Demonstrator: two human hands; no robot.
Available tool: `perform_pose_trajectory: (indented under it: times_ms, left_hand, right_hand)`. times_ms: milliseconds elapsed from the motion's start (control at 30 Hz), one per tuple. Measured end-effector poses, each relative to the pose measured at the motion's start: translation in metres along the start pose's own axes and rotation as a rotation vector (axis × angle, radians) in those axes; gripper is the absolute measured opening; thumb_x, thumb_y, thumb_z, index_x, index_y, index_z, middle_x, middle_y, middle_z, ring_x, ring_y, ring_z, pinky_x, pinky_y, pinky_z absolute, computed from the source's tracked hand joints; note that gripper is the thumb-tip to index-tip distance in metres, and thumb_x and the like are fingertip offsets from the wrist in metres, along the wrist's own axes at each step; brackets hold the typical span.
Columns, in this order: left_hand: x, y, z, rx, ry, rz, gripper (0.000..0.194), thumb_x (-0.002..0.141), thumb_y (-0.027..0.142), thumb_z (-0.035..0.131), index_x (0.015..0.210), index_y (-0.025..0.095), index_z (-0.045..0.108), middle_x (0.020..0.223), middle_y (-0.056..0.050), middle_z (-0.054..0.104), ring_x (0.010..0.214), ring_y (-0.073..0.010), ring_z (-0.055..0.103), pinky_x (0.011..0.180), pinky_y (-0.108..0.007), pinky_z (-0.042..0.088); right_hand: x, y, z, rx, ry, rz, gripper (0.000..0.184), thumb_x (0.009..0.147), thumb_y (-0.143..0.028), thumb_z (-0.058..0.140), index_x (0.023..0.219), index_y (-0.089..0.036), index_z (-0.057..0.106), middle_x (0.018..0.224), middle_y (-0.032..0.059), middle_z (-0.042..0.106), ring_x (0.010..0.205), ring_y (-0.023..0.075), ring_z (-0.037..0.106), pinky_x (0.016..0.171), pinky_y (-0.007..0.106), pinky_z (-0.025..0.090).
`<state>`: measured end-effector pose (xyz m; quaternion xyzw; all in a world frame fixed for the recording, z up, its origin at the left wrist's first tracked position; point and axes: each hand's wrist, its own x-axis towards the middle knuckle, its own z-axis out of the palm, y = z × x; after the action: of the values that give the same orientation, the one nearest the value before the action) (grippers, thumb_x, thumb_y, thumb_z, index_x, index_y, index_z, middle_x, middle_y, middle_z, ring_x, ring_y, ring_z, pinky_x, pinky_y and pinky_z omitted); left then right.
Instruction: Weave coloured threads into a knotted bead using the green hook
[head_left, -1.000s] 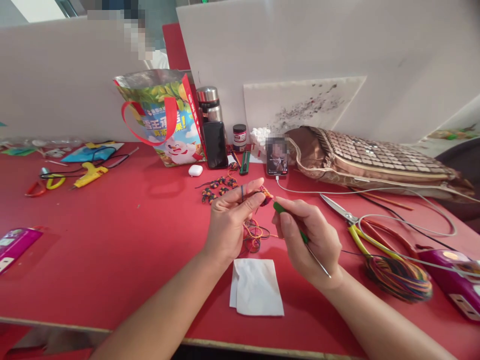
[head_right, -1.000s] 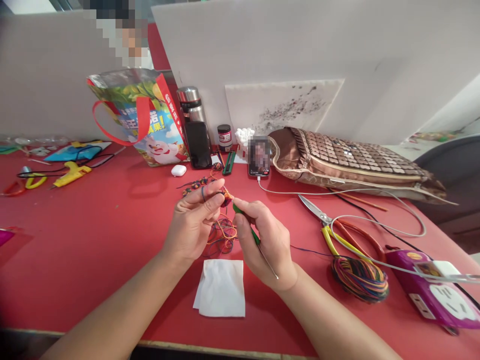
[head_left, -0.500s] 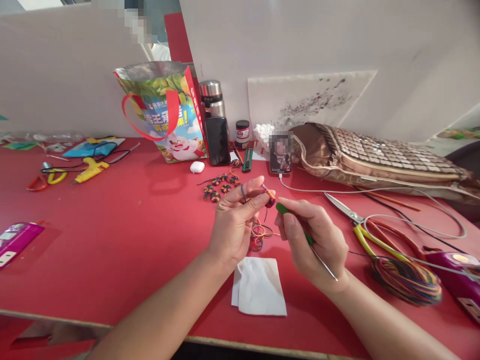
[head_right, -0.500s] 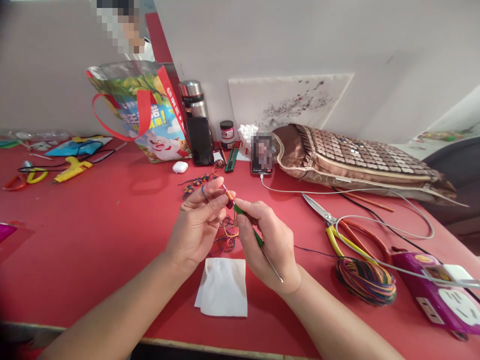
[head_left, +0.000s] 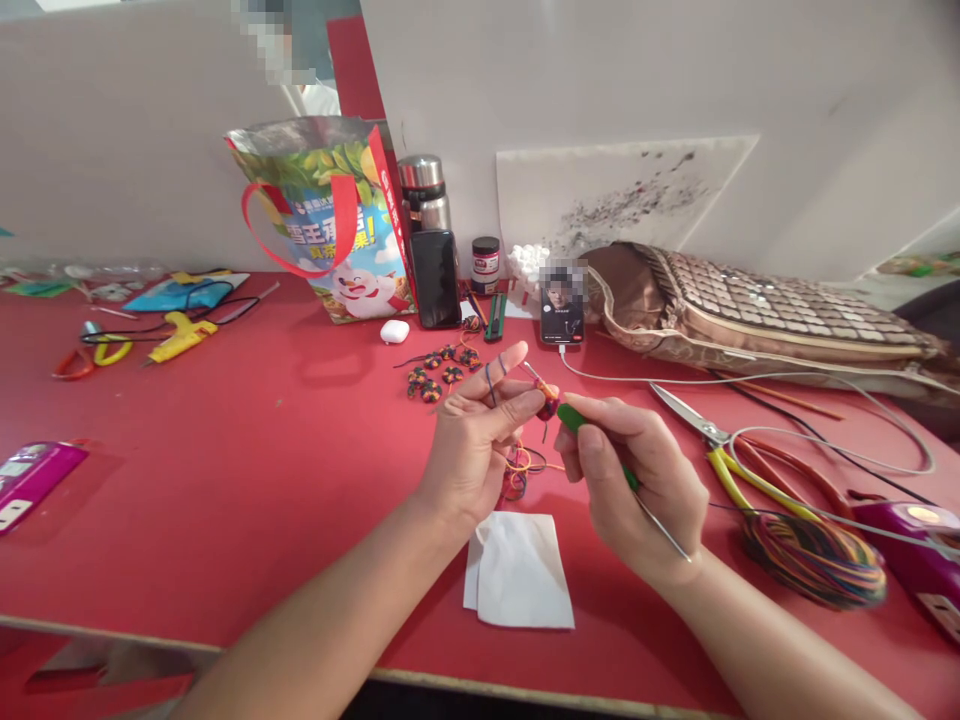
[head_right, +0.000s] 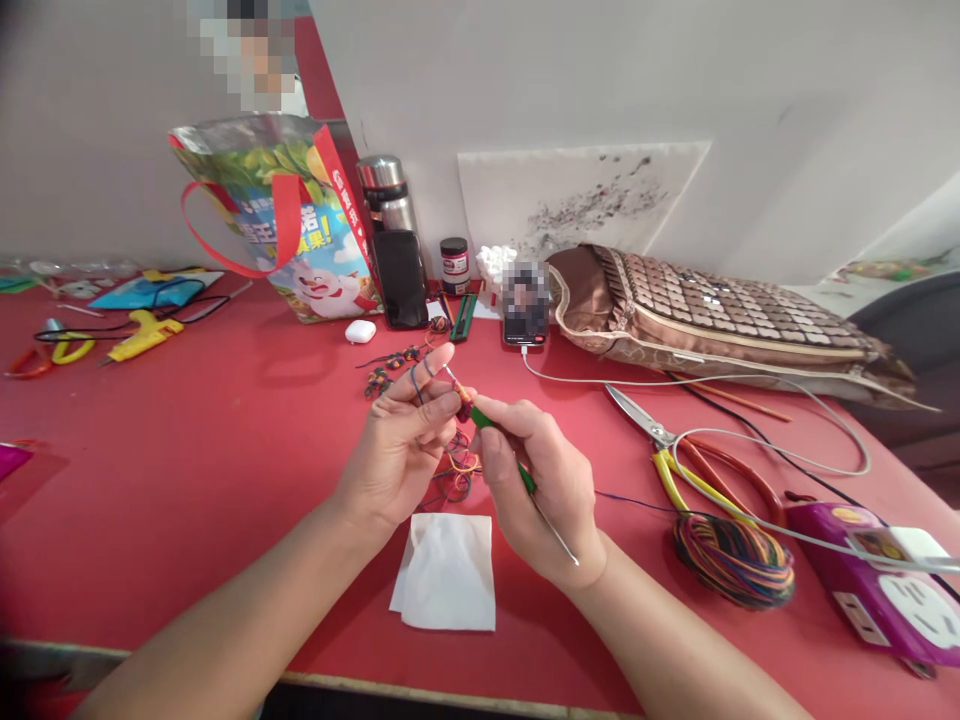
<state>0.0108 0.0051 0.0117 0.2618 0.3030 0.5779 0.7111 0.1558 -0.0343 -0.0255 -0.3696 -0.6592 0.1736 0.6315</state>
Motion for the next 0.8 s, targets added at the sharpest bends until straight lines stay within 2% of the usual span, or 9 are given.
perform_pose_trajectory:
  times_ms: [133, 267, 367, 567, 700, 800]
  left_hand:
    - [-0.002, -0.001, 0.0, -0.01, -0.021, -0.027, 0.041, 0.065, 0.015, 0.103, 0.102, 0.026, 0.091, 0.073, 0.004, 0.08, 0.056, -0.0023, 0.058, 0.052, -0.013, 0.042]
    - [-0.004, 0.0, 0.0, 0.021, -0.055, 0.003, 0.041, 0.066, 0.018, 0.105, 0.103, 0.027, 0.091, 0.081, 0.002, 0.083, 0.074, -0.0088, 0.073, 0.072, -0.019, 0.057]
    - [-0.002, 0.004, 0.0, 0.059, -0.084, 0.014, 0.039, 0.067, 0.024, 0.107, 0.102, 0.025, 0.091, 0.089, -0.001, 0.086, 0.084, -0.0116, 0.077, 0.084, -0.023, 0.061]
    - [-0.001, 0.009, 0.001, 0.127, -0.093, 0.068, 0.036, 0.067, 0.022, 0.106, 0.1, 0.026, 0.09, 0.076, 0.003, 0.08, 0.077, -0.0126, 0.077, 0.085, -0.027, 0.063]
    - [-0.003, 0.009, 0.003, 0.106, -0.084, 0.055, 0.036, 0.066, 0.019, 0.105, 0.097, 0.027, 0.09, 0.077, 0.003, 0.082, 0.078, -0.0137, 0.077, 0.086, -0.028, 0.063]
    - [-0.003, 0.007, 0.002, 0.071, -0.075, 0.033, 0.034, 0.068, 0.017, 0.103, 0.098, 0.027, 0.09, 0.076, 0.003, 0.081, 0.077, -0.0132, 0.077, 0.086, -0.028, 0.063]
  right_hand:
    - [0.004, -0.006, -0.001, 0.081, 0.027, 0.064, 0.035, 0.106, -0.006, 0.062, 0.129, -0.028, 0.076, 0.083, -0.0044, 0.072, 0.06, 0.0077, 0.065, 0.055, 0.019, 0.057]
    - [0.008, -0.008, -0.001, 0.104, 0.035, 0.082, 0.032, 0.105, -0.006, 0.062, 0.124, -0.027, 0.077, 0.079, -0.0048, 0.071, 0.056, 0.0075, 0.063, 0.052, 0.02, 0.056]
    - [0.01, -0.009, -0.001, 0.104, 0.028, 0.086, 0.026, 0.107, -0.01, 0.063, 0.123, -0.025, 0.078, 0.078, -0.0037, 0.07, 0.055, 0.0091, 0.063, 0.05, 0.022, 0.056]
    - [0.013, -0.012, -0.002, 0.187, 0.011, 0.122, 0.017, 0.111, -0.023, 0.065, 0.119, -0.023, 0.08, 0.074, -0.0016, 0.07, 0.054, 0.0111, 0.062, 0.047, 0.024, 0.055]
    - [0.013, -0.013, -0.002, 0.353, 0.055, 0.206, 0.017, 0.111, -0.026, 0.067, 0.119, -0.024, 0.082, 0.076, -0.0006, 0.073, 0.055, 0.011, 0.062, 0.048, 0.024, 0.055]
    - [0.013, -0.013, -0.004, 0.393, 0.046, 0.249, 0.017, 0.11, -0.025, 0.069, 0.118, -0.024, 0.084, 0.074, -0.0003, 0.073, 0.053, 0.011, 0.061, 0.046, 0.024, 0.052]
